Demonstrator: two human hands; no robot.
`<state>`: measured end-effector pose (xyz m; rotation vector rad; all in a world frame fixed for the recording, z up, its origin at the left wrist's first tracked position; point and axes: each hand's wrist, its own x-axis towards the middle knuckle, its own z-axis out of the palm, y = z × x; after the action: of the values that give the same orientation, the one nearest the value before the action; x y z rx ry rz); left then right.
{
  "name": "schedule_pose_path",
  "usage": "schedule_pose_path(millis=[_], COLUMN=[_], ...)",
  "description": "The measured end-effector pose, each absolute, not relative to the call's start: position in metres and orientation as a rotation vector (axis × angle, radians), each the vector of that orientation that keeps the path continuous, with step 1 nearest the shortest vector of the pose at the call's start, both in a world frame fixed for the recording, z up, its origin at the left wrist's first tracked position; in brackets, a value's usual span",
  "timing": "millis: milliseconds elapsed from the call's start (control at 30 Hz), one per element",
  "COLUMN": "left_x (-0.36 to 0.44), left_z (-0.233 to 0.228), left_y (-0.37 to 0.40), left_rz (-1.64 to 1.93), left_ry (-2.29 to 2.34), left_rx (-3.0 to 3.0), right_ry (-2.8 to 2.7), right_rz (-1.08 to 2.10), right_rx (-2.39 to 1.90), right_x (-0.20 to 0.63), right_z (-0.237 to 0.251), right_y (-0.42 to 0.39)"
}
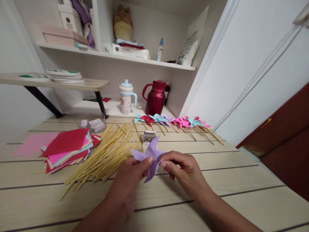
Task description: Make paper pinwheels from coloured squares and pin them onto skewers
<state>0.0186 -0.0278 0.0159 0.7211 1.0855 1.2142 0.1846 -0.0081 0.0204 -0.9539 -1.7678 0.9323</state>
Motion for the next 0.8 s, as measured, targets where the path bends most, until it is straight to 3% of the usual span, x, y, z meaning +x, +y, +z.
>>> schedule_pose_path(millis=[533, 800], left_x=[0.023, 0.021], left_z=[0.036, 0.033], left_y=[-0.033, -0.032], left_rz=[1.255, 1.238], left_ry=[1.225, 1.246], left_rx=[0.805, 0.798], right_ry=[-1.889, -1.854], right_rz=[0.665, 0.814], right_rx=[-1.151, -1.043], right_x=[0.185, 0.186], right_z=[0.023, 0.026], right_y=[-0.012, -0.012])
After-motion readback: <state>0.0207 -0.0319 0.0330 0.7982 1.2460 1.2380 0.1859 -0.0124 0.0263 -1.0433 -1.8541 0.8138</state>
